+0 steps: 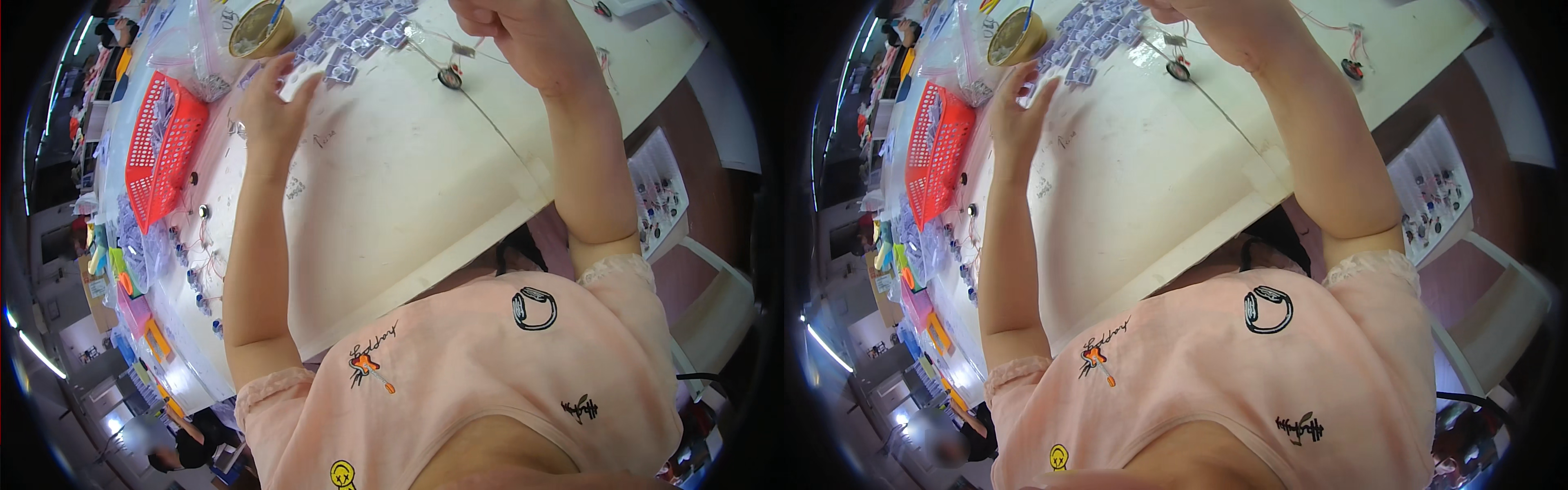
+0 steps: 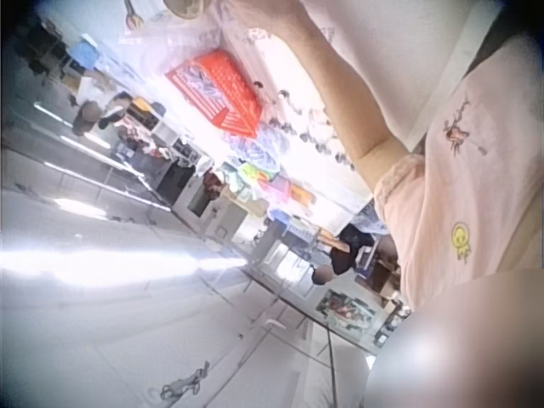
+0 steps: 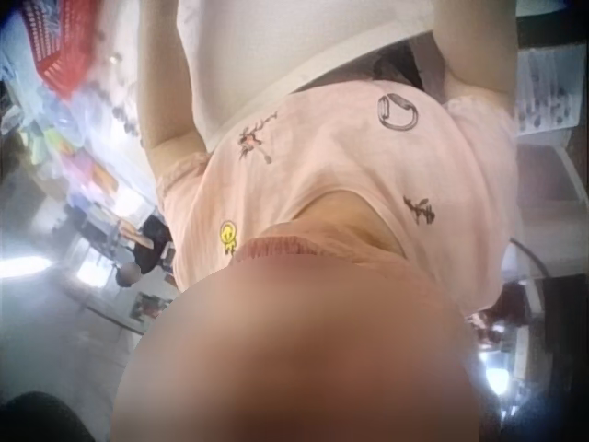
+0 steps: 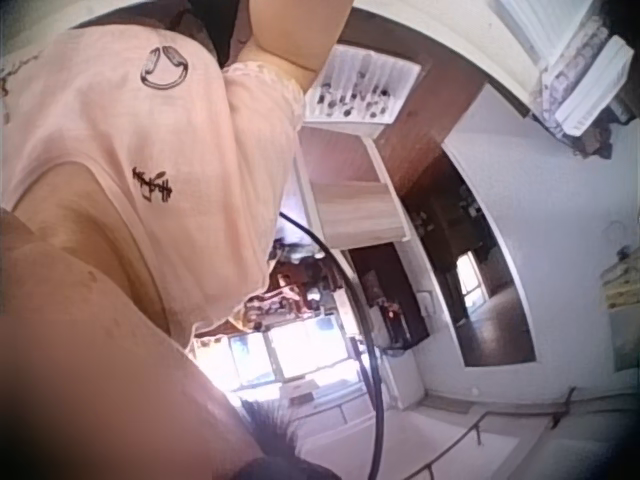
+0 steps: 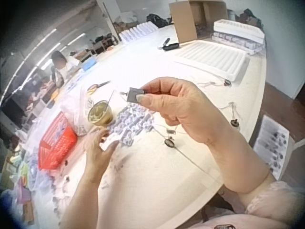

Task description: The person assembles small electronic components by hand, connecting a small motor and connecting wires to a plastic chassis.

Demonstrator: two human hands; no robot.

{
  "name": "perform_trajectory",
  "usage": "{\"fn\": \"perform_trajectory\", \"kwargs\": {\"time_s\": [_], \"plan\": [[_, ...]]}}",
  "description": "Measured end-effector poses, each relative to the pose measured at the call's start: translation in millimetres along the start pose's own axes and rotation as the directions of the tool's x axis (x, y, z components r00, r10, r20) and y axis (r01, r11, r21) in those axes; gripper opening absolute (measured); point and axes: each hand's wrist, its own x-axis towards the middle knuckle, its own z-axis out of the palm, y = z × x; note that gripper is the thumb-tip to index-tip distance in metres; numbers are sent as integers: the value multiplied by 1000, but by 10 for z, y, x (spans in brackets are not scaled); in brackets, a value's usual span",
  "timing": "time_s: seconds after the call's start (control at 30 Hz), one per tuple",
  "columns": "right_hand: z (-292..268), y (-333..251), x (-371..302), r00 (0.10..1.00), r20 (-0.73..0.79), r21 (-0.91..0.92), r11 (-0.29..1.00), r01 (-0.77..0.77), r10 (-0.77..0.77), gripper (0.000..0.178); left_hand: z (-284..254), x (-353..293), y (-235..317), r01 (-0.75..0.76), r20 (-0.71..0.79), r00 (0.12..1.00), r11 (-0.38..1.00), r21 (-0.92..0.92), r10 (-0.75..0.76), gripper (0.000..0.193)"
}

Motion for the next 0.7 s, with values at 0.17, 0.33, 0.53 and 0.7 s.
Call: {"fn": "perform_trajectory", "kwargs": {"time_s": [0.17, 0.33, 0.53, 0.7], "plan": [[74, -10, -92, 1000, 10, -130, 991, 18, -17, 25, 233, -162, 335, -34, 39, 999, 967, 254, 24, 56], [158, 68, -94, 990, 71, -217, 971, -104, 122, 20, 13, -309, 444, 23, 69, 997, 1000, 10, -24, 53], [335, 226, -159, 960, 259, -521, 852, 49, 104, 22, -468, -1160, 682, 121, 223, 969, 991, -56, -106, 57], [540, 341, -321, 888, 387, -647, 759, 72, 246, 22, -574, -1686, 682, 156, 214, 965, 988, -8, -151, 53]]}}
